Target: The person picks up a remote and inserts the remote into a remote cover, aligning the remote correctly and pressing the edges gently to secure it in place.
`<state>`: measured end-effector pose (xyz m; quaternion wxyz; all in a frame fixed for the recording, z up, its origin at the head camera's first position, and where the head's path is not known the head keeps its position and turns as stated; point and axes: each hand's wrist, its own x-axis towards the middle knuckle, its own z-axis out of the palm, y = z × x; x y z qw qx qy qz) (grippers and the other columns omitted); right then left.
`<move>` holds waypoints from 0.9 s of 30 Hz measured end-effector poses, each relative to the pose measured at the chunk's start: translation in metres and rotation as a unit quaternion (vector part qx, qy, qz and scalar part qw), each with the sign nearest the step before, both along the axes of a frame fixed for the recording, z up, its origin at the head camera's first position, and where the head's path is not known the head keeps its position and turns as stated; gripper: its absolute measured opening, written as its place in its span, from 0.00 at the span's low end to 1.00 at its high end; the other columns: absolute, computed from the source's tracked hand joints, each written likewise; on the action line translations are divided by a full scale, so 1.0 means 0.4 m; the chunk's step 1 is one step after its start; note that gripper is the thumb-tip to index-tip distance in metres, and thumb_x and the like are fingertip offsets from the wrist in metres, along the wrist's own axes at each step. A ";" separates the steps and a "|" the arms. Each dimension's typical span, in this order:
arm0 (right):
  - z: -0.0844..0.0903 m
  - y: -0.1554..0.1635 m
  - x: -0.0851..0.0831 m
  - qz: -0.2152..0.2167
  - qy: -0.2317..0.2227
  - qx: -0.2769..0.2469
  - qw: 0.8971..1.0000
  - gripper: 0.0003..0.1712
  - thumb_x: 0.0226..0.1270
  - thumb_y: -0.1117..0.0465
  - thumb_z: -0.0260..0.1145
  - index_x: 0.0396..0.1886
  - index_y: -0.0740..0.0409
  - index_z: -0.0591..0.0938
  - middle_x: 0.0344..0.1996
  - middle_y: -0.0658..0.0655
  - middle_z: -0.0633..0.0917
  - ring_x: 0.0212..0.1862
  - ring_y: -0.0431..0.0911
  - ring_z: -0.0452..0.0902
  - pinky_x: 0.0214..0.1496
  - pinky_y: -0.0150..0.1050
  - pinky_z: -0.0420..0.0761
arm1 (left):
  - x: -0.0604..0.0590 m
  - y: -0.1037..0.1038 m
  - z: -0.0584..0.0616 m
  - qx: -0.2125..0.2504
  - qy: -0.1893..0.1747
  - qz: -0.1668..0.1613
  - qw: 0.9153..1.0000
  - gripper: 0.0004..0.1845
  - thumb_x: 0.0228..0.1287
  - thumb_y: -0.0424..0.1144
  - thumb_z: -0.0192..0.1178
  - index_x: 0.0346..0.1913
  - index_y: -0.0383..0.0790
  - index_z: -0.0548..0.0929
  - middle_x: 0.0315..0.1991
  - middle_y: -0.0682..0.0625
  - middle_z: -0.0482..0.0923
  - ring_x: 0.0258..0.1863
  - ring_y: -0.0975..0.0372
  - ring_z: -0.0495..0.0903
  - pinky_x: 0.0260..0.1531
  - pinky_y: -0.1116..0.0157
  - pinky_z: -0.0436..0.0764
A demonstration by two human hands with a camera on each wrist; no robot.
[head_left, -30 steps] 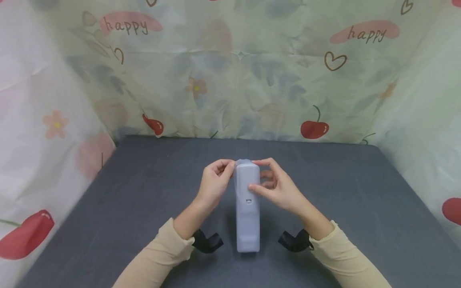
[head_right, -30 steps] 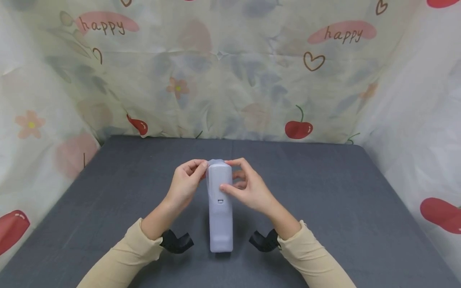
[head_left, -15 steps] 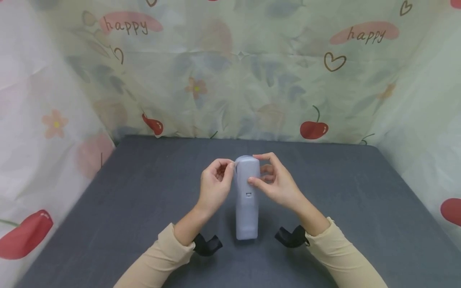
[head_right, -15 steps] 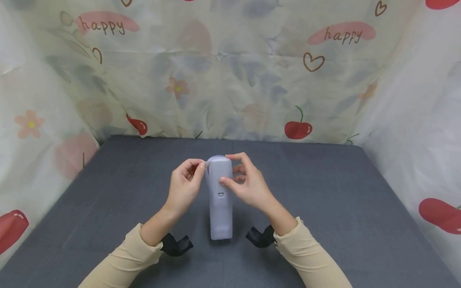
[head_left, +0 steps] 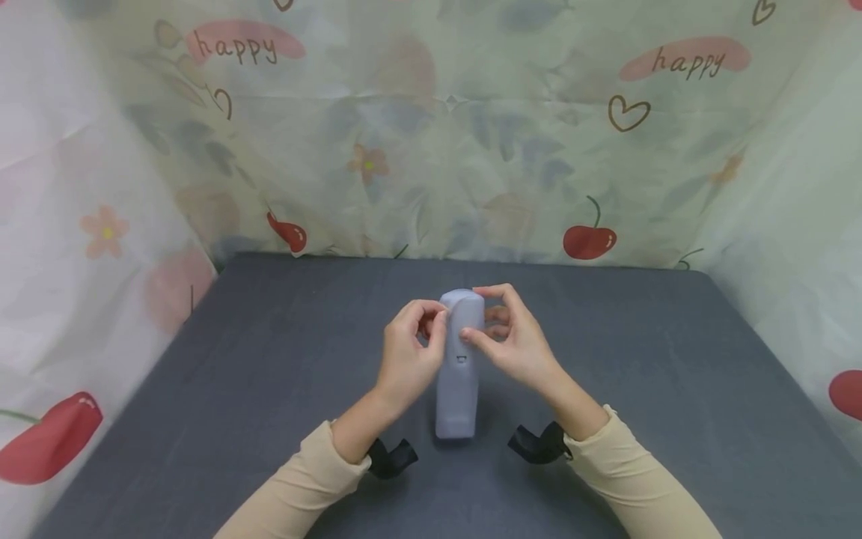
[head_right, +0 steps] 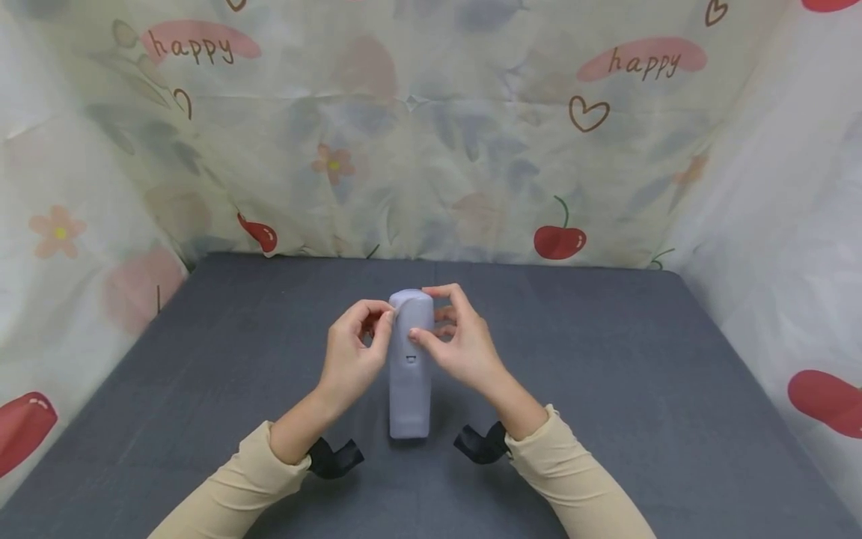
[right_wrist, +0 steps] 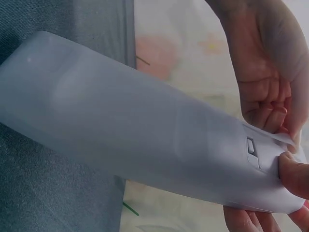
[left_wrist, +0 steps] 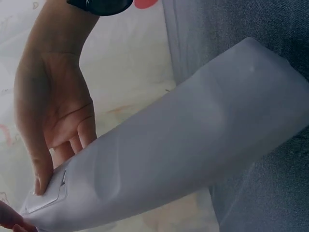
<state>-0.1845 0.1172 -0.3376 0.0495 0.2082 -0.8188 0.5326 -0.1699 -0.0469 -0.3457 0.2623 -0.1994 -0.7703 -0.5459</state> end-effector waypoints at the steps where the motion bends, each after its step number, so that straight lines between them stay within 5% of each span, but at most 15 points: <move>1: 0.001 -0.001 -0.001 -0.002 0.003 0.000 1.000 0.30 0.58 0.65 0.68 0.58 0.57 0.66 0.46 0.65 0.81 0.43 0.53 0.82 0.42 0.40 0.82 | 0.000 0.001 0.000 -0.005 0.004 0.002 1.000 0.03 0.63 0.27 0.55 0.35 0.30 0.79 0.24 0.44 0.72 0.23 0.64 0.67 0.23 0.72 0.69; 19: 0.004 -0.009 -0.015 -0.032 0.026 -0.007 0.999 0.30 0.56 0.67 0.69 0.57 0.60 0.68 0.46 0.67 0.81 0.43 0.55 0.82 0.42 0.43 0.83 | -0.003 0.009 0.005 -0.064 0.038 0.032 0.997 0.02 0.62 0.26 0.55 0.35 0.31 0.78 0.26 0.44 0.72 0.24 0.62 0.69 0.24 0.70 0.72; 23: 0.001 -0.001 -0.030 -0.043 0.014 -0.013 0.999 0.29 0.57 0.67 0.68 0.57 0.61 0.67 0.45 0.68 0.81 0.41 0.56 0.82 0.38 0.37 0.82 | -0.016 -0.003 0.012 -0.081 0.024 0.021 0.996 0.02 0.62 0.28 0.56 0.35 0.33 0.79 0.31 0.44 0.76 0.30 0.59 0.75 0.32 0.63 0.78; 27: -0.001 0.008 -0.039 -0.042 -0.003 -0.019 0.999 0.29 0.58 0.67 0.67 0.58 0.61 0.66 0.44 0.69 0.81 0.38 0.56 0.83 0.36 0.32 0.80 | -0.037 -0.023 0.021 -0.044 -0.021 0.010 0.999 0.04 0.63 0.31 0.56 0.38 0.33 0.79 0.35 0.42 0.78 0.37 0.56 0.77 0.41 0.58 0.79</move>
